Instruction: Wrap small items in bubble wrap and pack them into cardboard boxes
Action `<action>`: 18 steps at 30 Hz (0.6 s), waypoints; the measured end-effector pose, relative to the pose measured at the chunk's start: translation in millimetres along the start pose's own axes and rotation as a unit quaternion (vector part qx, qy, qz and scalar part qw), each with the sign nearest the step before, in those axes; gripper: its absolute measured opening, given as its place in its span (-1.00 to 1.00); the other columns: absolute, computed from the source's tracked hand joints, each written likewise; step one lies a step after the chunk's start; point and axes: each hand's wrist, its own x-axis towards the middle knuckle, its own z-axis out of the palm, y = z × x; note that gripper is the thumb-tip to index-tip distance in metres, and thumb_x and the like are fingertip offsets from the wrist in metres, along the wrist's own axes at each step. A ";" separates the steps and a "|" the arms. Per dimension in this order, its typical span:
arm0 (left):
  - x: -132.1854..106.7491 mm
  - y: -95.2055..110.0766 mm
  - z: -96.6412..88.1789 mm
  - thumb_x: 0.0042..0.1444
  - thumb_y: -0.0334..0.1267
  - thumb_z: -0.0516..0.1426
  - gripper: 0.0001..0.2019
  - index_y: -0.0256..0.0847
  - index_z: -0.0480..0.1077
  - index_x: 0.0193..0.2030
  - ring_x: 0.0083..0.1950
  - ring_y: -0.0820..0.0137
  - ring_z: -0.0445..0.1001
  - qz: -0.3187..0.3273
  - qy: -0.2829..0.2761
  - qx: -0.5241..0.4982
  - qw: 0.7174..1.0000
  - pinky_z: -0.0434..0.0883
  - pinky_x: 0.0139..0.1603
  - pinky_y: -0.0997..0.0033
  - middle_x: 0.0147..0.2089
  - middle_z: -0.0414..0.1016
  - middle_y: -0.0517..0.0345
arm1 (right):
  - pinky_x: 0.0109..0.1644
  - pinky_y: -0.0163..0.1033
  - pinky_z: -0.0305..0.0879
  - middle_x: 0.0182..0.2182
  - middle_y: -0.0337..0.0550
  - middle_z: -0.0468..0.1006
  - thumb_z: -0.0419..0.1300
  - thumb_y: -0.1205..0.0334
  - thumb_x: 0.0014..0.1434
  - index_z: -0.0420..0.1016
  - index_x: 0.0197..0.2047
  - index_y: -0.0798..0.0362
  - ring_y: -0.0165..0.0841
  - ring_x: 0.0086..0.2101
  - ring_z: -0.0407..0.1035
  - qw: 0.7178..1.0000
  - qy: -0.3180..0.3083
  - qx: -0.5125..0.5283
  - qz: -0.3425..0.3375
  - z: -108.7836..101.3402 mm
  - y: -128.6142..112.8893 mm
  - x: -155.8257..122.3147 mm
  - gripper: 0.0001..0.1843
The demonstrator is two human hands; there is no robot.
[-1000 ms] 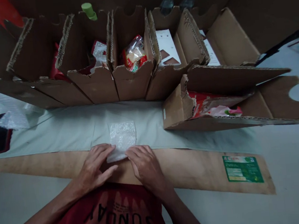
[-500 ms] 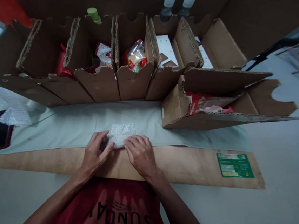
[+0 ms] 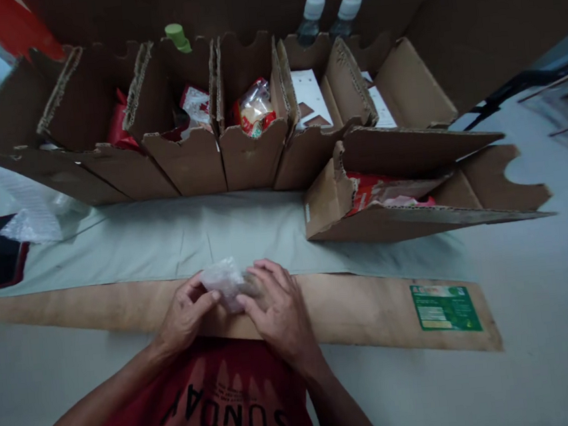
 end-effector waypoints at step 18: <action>25.7 13.5 40.0 0.17 -0.27 0.12 -0.66 -0.14 0.51 0.08 -0.22 0.36 0.56 0.099 -0.316 0.269 0.905 0.49 -0.15 0.45 -0.20 0.62 0.14 | -0.11 -0.19 0.34 -0.33 -0.30 0.64 0.20 0.44 0.21 0.50 -0.22 -0.03 -0.35 -0.29 0.50 0.982 -0.122 -0.099 -0.103 -127.4 -21.9 6.3 -0.83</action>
